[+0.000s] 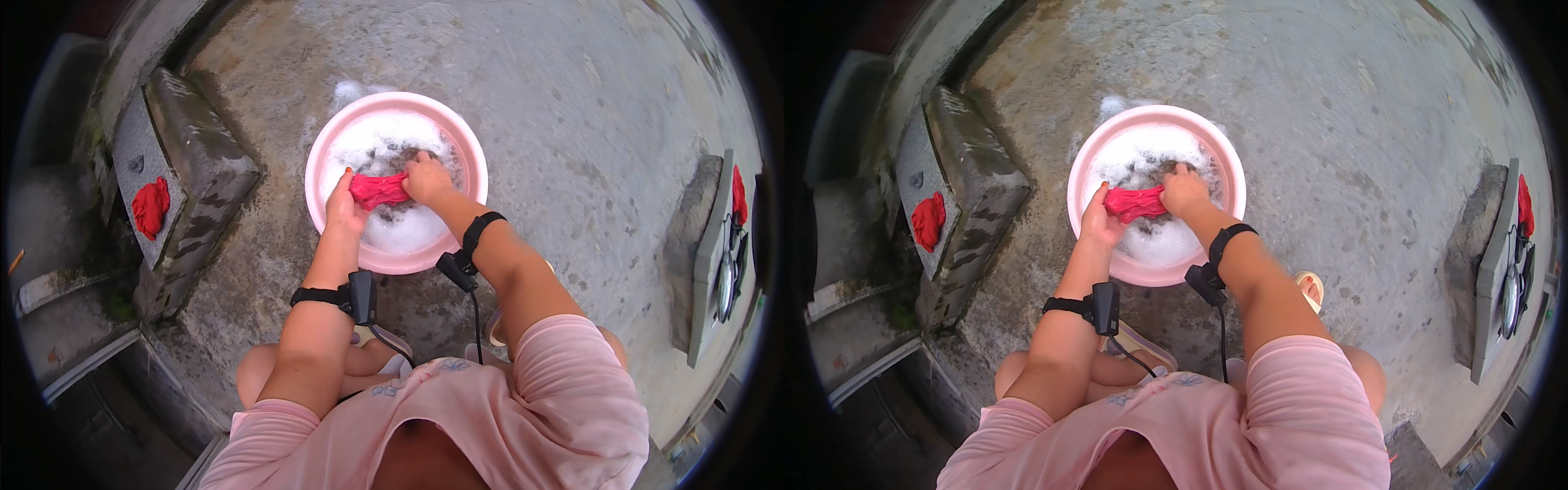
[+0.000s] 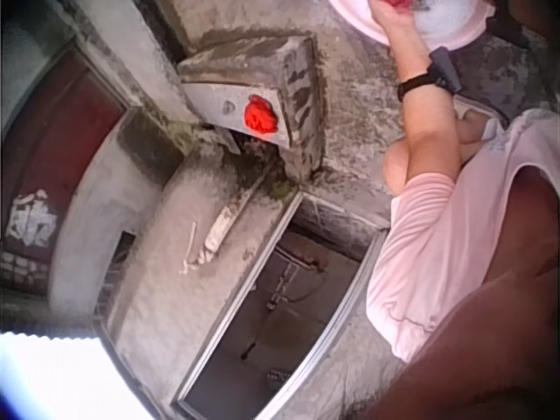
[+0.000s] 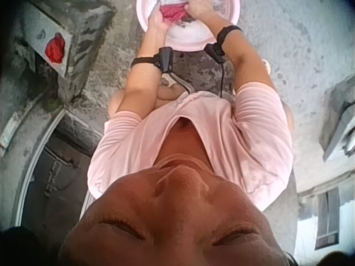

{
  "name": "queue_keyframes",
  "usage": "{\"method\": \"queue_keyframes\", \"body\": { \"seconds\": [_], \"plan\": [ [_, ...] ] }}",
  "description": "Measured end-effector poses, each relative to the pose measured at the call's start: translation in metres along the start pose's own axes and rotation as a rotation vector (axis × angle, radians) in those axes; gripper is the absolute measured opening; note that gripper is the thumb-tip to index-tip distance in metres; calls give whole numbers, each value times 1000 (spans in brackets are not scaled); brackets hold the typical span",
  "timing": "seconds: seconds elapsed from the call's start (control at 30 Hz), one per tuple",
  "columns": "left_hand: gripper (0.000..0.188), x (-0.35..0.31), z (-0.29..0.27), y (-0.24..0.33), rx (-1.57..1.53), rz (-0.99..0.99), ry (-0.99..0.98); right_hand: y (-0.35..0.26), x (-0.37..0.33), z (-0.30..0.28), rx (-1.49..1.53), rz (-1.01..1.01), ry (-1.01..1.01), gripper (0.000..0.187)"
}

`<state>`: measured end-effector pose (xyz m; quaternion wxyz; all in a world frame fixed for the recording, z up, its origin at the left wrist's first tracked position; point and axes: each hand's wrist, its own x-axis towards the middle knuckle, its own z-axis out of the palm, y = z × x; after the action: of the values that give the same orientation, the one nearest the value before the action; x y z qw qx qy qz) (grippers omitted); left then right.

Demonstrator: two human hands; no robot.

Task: The person washes a red cloth by hand in a pink basin filled with soapy water, then rinses it under a tap. They repeat the process with a second red cloth, wringing and rinsing each item before placing them on a nearby concrete slab.

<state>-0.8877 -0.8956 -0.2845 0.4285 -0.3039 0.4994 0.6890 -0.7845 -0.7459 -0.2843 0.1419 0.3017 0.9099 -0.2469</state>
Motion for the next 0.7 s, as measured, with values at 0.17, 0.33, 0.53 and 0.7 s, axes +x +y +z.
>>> {"method": "queue_keyframes", "body": {
  "seconds": [0.17, 0.33, 0.53, 0.7],
  "plan": [
    [51, -19, 4, 7, 116, -119, 122, 8, 1, 11, 419, 89, 151, 20],
    [37, -26, 11, 10, 35, -208, -67, -47, -13, 1, 1234, -359, -121, 18],
    [34, -31, 36, 4, 36, -71, -242, -32, 4, -18, 1021, 30, 168, 33],
    [40, -44, 50, 0, 139, -78, -197, -24, -2, -23, 694, -60, 59, 39]
  ]
}}
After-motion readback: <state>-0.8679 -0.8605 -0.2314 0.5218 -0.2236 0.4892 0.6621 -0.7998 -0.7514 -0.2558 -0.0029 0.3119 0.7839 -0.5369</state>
